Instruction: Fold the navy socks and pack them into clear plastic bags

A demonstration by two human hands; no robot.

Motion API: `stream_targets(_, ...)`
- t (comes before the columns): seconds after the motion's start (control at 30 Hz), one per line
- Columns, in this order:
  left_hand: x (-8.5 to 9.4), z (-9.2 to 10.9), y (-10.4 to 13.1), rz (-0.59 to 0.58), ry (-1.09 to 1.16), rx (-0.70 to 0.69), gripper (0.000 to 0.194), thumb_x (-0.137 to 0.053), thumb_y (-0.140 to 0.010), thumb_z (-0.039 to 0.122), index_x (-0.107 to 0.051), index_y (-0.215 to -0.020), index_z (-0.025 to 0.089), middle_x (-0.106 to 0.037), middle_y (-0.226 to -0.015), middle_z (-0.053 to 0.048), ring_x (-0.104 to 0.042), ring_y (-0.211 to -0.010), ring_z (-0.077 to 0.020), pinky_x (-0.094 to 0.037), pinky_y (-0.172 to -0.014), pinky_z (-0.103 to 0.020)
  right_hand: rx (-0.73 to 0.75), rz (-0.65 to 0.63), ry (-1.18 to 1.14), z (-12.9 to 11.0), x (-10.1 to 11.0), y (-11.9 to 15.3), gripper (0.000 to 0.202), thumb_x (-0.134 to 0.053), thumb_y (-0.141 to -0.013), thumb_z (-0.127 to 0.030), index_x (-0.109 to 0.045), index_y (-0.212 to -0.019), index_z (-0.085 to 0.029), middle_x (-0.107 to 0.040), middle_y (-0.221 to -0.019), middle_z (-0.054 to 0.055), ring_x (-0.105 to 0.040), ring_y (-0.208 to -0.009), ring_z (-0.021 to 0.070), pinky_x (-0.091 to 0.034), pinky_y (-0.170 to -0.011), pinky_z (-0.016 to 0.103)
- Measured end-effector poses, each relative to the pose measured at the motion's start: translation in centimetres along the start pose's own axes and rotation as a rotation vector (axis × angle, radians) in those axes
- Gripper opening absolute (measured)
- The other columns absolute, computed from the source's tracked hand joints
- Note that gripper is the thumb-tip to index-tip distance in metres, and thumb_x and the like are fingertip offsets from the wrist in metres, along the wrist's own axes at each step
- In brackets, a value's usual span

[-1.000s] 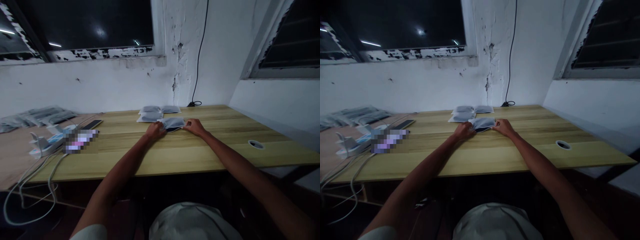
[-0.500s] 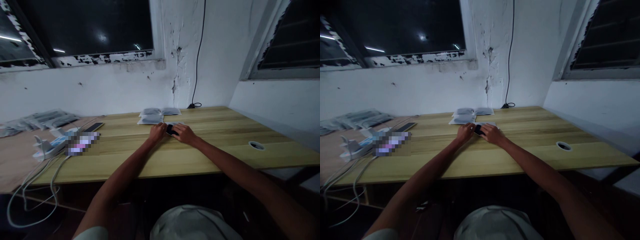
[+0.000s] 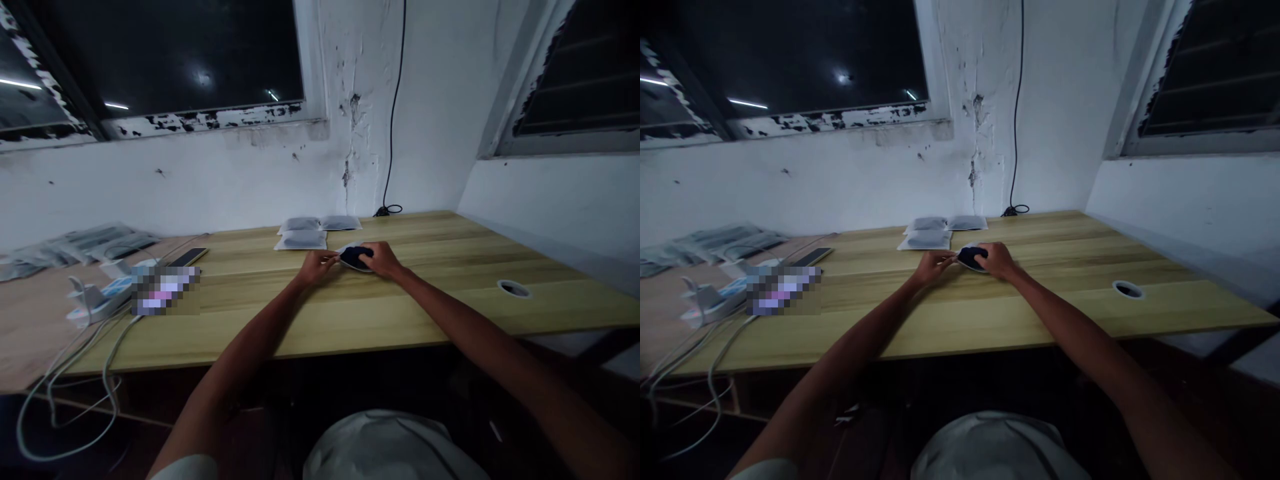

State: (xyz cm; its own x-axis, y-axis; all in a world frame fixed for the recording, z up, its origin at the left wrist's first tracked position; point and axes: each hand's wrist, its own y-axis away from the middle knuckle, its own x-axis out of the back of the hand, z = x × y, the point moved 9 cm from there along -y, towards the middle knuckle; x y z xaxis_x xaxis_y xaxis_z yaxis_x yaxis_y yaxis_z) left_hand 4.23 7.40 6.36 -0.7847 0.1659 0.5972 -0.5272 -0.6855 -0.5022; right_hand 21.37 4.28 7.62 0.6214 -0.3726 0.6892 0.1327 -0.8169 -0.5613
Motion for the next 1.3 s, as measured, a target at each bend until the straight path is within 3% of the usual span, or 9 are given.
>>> stream_targets(0.23,1.9,-2.6,-0.3,0.145,0.148,0.121,0.038,-0.072,-0.078,0.050,-0.078,-0.093,0.016,-0.077,-0.095,-0.009,-0.072,-0.090,-0.0239,-0.056,-0.083,-0.034,-0.200,0.216,-0.644,3.2,2.3,-1.4,0.027,-0.058,-0.070,-0.030,-0.071,-0.089,-0.015,-0.073,-0.087,0.003,-0.066,-0.087,0.0244,-0.051,-0.078,0.033)
stream_targets(0.37,2.8,-4.1,-0.3,0.211,0.116,0.136,0.035,-0.072,-0.079,0.048,-0.078,-0.089,0.014,-0.077,-0.094,-0.011,-0.072,-0.088,-0.0243,-0.057,-0.083,-0.036,-0.119,0.320,-0.868,2.5,3.9,-1.2,0.035,-0.066,-0.069,-0.031,-0.069,-0.102,-0.017,-0.073,-0.103,0.005,-0.066,-0.098,0.0241,-0.051,-0.090,0.039)
stream_targets(0.43,3.6,-4.6,-0.2,0.262,0.054,0.136,0.030,-0.070,-0.081,0.043,-0.077,-0.090,0.015,-0.077,-0.095,-0.010,-0.072,-0.089,-0.0244,-0.056,-0.085,-0.037,0.019,0.096,-0.840,0.1,3.5,-1.1,0.030,-0.069,-0.069,-0.030,-0.071,-0.097,-0.019,-0.073,-0.107,0.006,-0.065,-0.105,0.0249,-0.048,-0.096,0.041)
stream_targets(0.57,4.1,-4.6,0.0,0.240,-0.229,0.098,0.018,-0.062,-0.086,0.024,-0.076,-0.094,0.018,-0.075,-0.106,-0.009,-0.069,-0.101,-0.0245,-0.052,-0.096,-0.039,0.345,-0.705,-0.597,-5.1,-0.6,2.6,0.024,-0.060,-0.075,-0.016,-0.076,-0.092,-0.021,-0.071,-0.118,0.006,-0.061,-0.118,0.0243,-0.042,-0.105,0.043)
stream_targets(0.63,3.6,-4.6,0.0,0.178,-0.370,0.106,0.018,-0.062,-0.083,0.016,-0.076,-0.094,0.018,-0.071,-0.118,-0.010,-0.065,-0.111,-0.0258,-0.049,-0.101,-0.040,0.390,-0.813,-0.498,-5.3,-1.3,3.6,0.032,-0.053,-0.075,-0.009,-0.077,-0.092,-0.022,-0.070,-0.121,0.006,-0.060,-0.120,0.0232,-0.042,-0.104,0.042)
stream_targets(0.83,2.8,-1.6,-0.2,0.155,-0.478,0.026,0.014,-0.059,-0.085,0.020,-0.073,-0.090,0.018,-0.070,-0.108,-0.010,-0.063,-0.103,-0.0222,-0.047,-0.097,-0.035,0.257,-0.520,-0.220,-3.9,-1.0,2.0,0.018,-0.059,-0.085,-0.026,-0.074,-0.091,-0.018,-0.073,-0.100,0.008,-0.066,-0.095,0.0219,-0.048,-0.089,0.036)
stream_targets(1.0,2.3,0.1,-0.4,-0.002,-0.351,0.099,0.040,-0.053,-0.090,0.048,-0.067,-0.072,0.014,-0.063,-0.069,-0.002,-0.055,-0.064,-0.0143,-0.042,-0.065,-0.027,0.111,-0.530,-0.062,-3.0,-2.6,2.3,0.050,-0.061,-0.085,-0.059,-0.070,-0.107,-0.016,-0.071,-0.106,0.014,-0.066,-0.095,0.0271,-0.049,-0.086,0.038)
stream_targets(1.2,1.4,-2.4,2.6,-0.528,-0.234,0.541,0.074,-0.040,-0.084,0.077,-0.063,-0.054,0.014,-0.057,-0.051,-0.005,-0.050,-0.050,-0.0145,-0.038,-0.056,-0.028,0.049,-0.387,0.048,-1.6,-3.2,2.0,0.063,-0.058,-0.087,-0.062,-0.056,-0.133,-0.019,-0.057,-0.137,0.016,-0.051,-0.128,0.0328,-0.040,-0.105,0.045)
stream_targets(1.3,0.9,-2.1,4.4,-0.720,-0.192,0.608,0.069,-0.054,-0.075,0.079,-0.068,-0.058,0.013,-0.063,-0.057,-0.008,-0.052,-0.049,-0.0148,-0.039,-0.054,-0.028,0.052,-0.282,0.068,-1.9,-2.6,1.6,0.058,-0.061,-0.087,-0.056,-0.057,-0.130,-0.018,-0.058,-0.134,0.017,-0.052,-0.125,0.0317,-0.041,-0.104,0.044)
